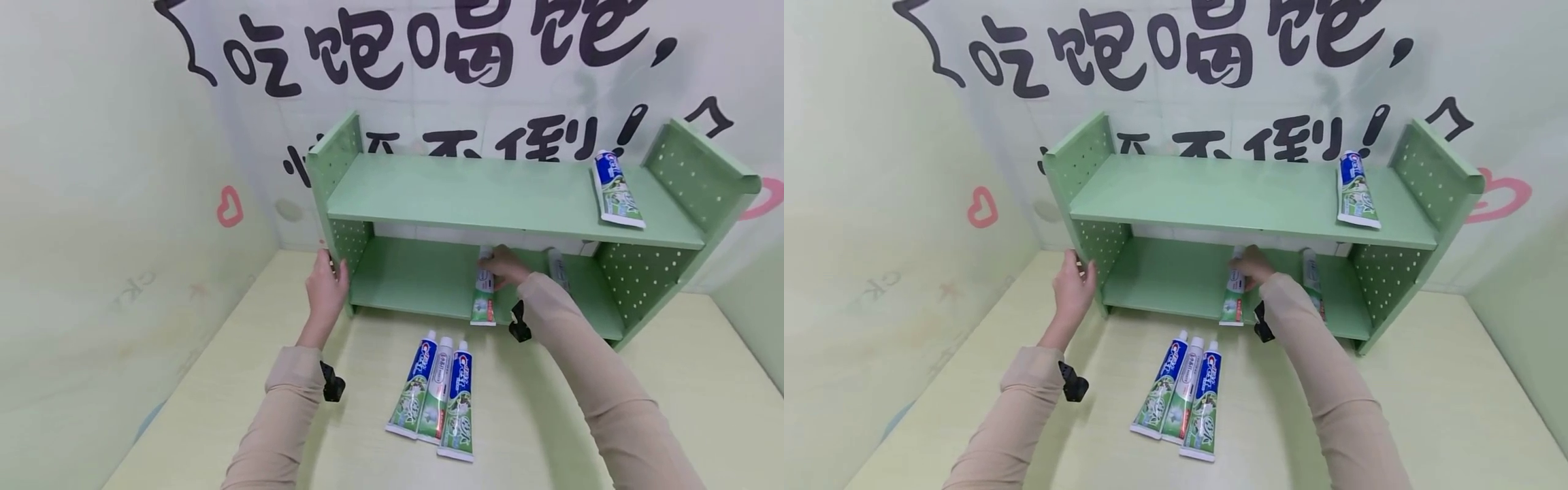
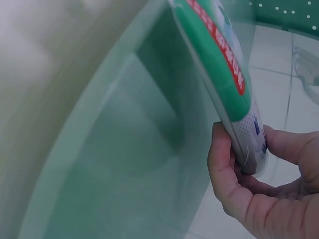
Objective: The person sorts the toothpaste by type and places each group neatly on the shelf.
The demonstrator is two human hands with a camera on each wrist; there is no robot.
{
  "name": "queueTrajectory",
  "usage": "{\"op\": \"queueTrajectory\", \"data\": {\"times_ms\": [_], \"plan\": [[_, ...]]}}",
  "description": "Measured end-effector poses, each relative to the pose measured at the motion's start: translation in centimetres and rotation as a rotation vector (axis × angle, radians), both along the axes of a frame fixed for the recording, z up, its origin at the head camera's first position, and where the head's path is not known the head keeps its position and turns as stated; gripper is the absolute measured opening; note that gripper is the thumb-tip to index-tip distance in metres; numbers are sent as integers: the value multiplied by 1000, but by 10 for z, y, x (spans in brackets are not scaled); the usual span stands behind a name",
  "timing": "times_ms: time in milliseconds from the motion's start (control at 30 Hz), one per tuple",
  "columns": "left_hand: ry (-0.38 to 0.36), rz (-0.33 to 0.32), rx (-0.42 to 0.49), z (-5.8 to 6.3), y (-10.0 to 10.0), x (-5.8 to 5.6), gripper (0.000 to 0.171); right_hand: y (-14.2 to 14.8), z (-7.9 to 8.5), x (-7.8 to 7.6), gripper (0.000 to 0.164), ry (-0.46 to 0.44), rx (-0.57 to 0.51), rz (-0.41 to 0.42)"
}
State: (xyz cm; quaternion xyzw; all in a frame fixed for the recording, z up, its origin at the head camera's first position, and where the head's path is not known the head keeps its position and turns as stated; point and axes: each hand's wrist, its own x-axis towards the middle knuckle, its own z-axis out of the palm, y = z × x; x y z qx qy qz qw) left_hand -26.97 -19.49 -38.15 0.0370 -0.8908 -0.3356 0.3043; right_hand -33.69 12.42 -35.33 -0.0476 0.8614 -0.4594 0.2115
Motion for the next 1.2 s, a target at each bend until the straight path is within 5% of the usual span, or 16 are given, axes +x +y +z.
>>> {"op": "queueTrajectory", "data": {"times_ms": [433, 1033, 1133, 1200], "plan": [[-7, -3, -10, 6, 0, -1, 24, 0, 10, -11, 50, -5, 50, 14], [-18, 1, -12, 2, -1, 5, 23, 2, -10, -28, 51, -56, 74, 33], [-11, 3, -15, 2, 0, 5, 22, 8, -23, -41, 52, -65, 58, 23], [-11, 6, -16, 2, 0, 6, 22, 16, -47, -66, 55, -68, 41, 10]]}}
